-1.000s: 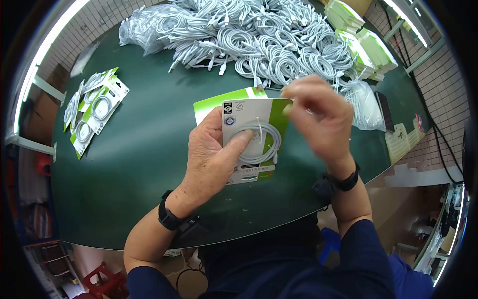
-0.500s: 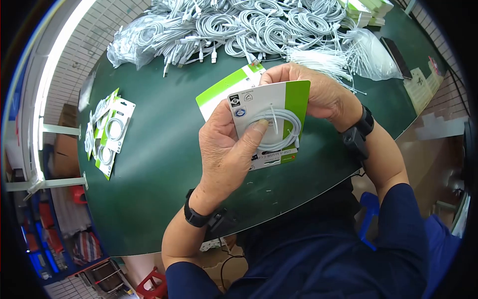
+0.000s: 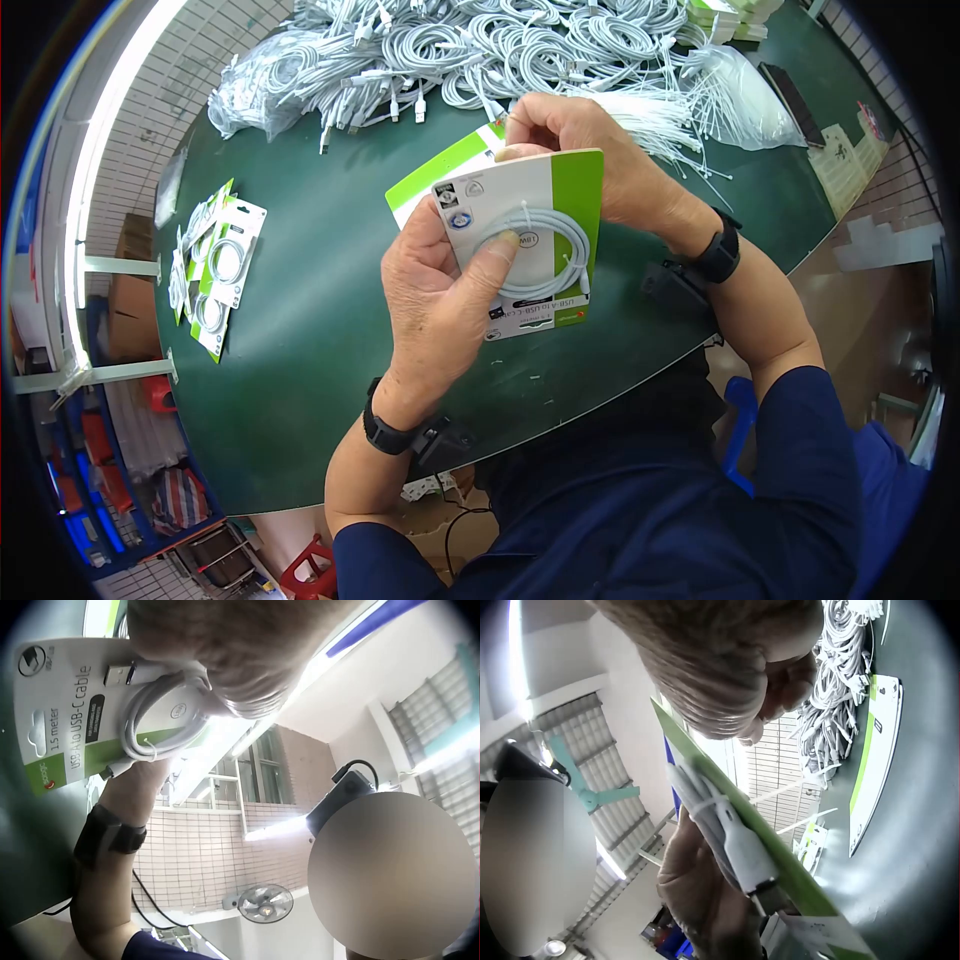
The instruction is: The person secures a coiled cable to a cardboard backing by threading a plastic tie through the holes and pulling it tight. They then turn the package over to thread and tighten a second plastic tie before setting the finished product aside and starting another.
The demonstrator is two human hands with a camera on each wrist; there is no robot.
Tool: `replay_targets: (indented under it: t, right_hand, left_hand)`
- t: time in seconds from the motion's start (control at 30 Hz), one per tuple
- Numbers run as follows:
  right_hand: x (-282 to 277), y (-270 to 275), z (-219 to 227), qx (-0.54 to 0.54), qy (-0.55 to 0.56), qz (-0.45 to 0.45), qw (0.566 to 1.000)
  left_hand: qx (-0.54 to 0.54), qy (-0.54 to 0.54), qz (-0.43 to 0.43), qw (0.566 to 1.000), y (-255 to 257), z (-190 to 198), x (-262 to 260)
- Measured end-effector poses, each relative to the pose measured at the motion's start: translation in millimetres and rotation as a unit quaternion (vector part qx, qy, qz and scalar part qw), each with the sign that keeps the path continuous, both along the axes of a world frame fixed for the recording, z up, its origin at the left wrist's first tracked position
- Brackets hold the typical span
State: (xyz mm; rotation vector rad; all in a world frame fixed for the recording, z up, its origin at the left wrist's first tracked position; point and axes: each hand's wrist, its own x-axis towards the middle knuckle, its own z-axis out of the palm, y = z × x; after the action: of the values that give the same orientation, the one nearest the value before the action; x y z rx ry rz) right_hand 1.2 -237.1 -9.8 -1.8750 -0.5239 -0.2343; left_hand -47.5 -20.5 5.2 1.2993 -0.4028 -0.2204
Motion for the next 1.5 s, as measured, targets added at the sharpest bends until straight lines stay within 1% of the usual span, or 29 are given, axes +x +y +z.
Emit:
replay_targets:
  t: [0.03, 0.07, 0.17, 0.27, 0.3, 0.37, 0.4, 0.47, 0.5, 0.57, 0.6, 0.7, 0.77, 0.8, 0.83, 0.9, 1.0, 1.03, 1.07, 1.13, 1.2, 1.23, 1.3, 1.33, 1.37, 1.4, 1.5]
  right_hand:
    - [-1, 3, -3, -0.008, -0.040, -0.001, 0.999]
    - [-1, 4, 0, -0.024, -0.056, -0.003, 0.998]
    - [-2, 9, -1, -0.034, -0.098, 0.002, 0.995]
    - [-5, 11, 4, -0.057, -0.075, -0.045, 0.994]
    - [-4, 13, 3, -0.042, -0.092, -0.071, 0.992]
    - [-6, 12, 6, -0.047, -0.095, -0.099, 0.989]
    - [-6, 12, 4, -0.014, -0.066, -0.096, 0.993]
    - [-6, 13, 0, 0.051, -0.012, -0.089, 0.995]
    - [-5, 12, -1, 0.072, -0.006, -0.089, 0.993]
    - [-1, 7, 1, 0.111, 0.003, -0.084, 0.990]
    - [-4, 4, 5, 0.118, 0.063, -0.060, 0.989]
    - [-19, 12, 14, 0.110, 0.169, 0.037, 0.979]
    - [-25, 24, 0, 0.028, 0.135, 0.085, 0.987]
    - [-25, 31, -11, 0.056, 0.081, 0.087, 0.991]
    - [-29, 31, 2, 0.027, 0.141, 0.070, 0.987]
    - [-23, 32, -1, 0.091, 0.123, 0.064, 0.986]
    - [-22, 26, 13, 0.149, 0.160, 0.029, 0.975]
    - [-21, 25, 13, 0.155, 0.155, 0.029, 0.975]
    - [-21, 24, 11, 0.161, 0.152, 0.028, 0.975]
    - [-22, 24, 10, 0.158, 0.148, 0.020, 0.976]
    - [-24, 16, 9, 0.112, 0.139, 0.004, 0.984]
    - [-21, 18, 7, 0.097, 0.132, 0.013, 0.986]
    - [-25, 24, 12, 0.127, 0.132, 0.018, 0.983]
    - [-24, 25, 9, 0.172, 0.151, 0.033, 0.973]
    - [-23, 25, 5, 0.209, 0.175, 0.039, 0.961]
    - [-21, 25, 2, 0.216, 0.179, 0.055, 0.958]
    - [-21, 20, 6, 0.206, 0.174, 0.070, 0.960]
  left_hand:
    - [-0.005, 0.003, 0.004, 1.000, 1, 1, 0]
    - [-0.012, 0.005, 0.010, 1.000, 1, 3, 1]
    - [0.020, -0.018, 0.025, 0.999, 0, 7, -2]
    - [0.048, -0.047, 0.060, 0.996, 1, -3, 0]
    - [0.044, -0.029, 0.063, 0.997, 1, -3, 0]
    - [0.035, 0.000, 0.067, 0.997, 1, 2, 3]
    - [0.003, 0.002, 0.069, 0.998, 1, -1, 4]
    - [0.000, 0.006, 0.065, 0.998, 2, -4, 9]
    - [-0.001, 0.007, 0.063, 0.998, 2, -5, 12]
    - [-0.029, 0.032, 0.093, 0.995, 3, -5, 18]
    - [-0.043, 0.044, 0.108, 0.992, 5, -4, 21]
    - [-0.074, 0.061, 0.135, 0.986, 10, -7, 31]
    - [-0.083, 0.079, 0.127, 0.985, 11, -6, 33]
    - [-0.086, 0.089, 0.120, 0.985, 12, -6, 33]
    - [-0.084, 0.086, 0.113, 0.986, 12, -6, 35]
    - [-0.080, 0.081, 0.099, 0.989, 14, -7, 38]
    - [0.007, 0.005, 0.117, 0.993, 15, -6, 41]
    - [0.037, -0.020, 0.123, 0.992, 16, -4, 41]
    - [0.094, -0.013, 0.101, 0.990, 20, -1, 41]
    - [0.091, 0.017, 0.067, 0.993, 21, 2, 39]
    - [0.104, 0.032, 0.037, 0.993, 22, 6, 37]
    - [0.120, 0.018, 0.036, 0.992, 23, -7, 38]
    - [0.140, 0.022, 0.036, 0.989, 22, -7, 35]
    - [0.122, 0.015, 0.042, 0.992, 22, -18, 37]
    - [0.071, 0.048, 0.032, 0.996, 19, -4, 32]
    - [0.044, 0.092, 0.023, 0.995, 19, 2, 31]
    - [0.001, 0.089, 0.036, 0.995, 26, -5, 35]
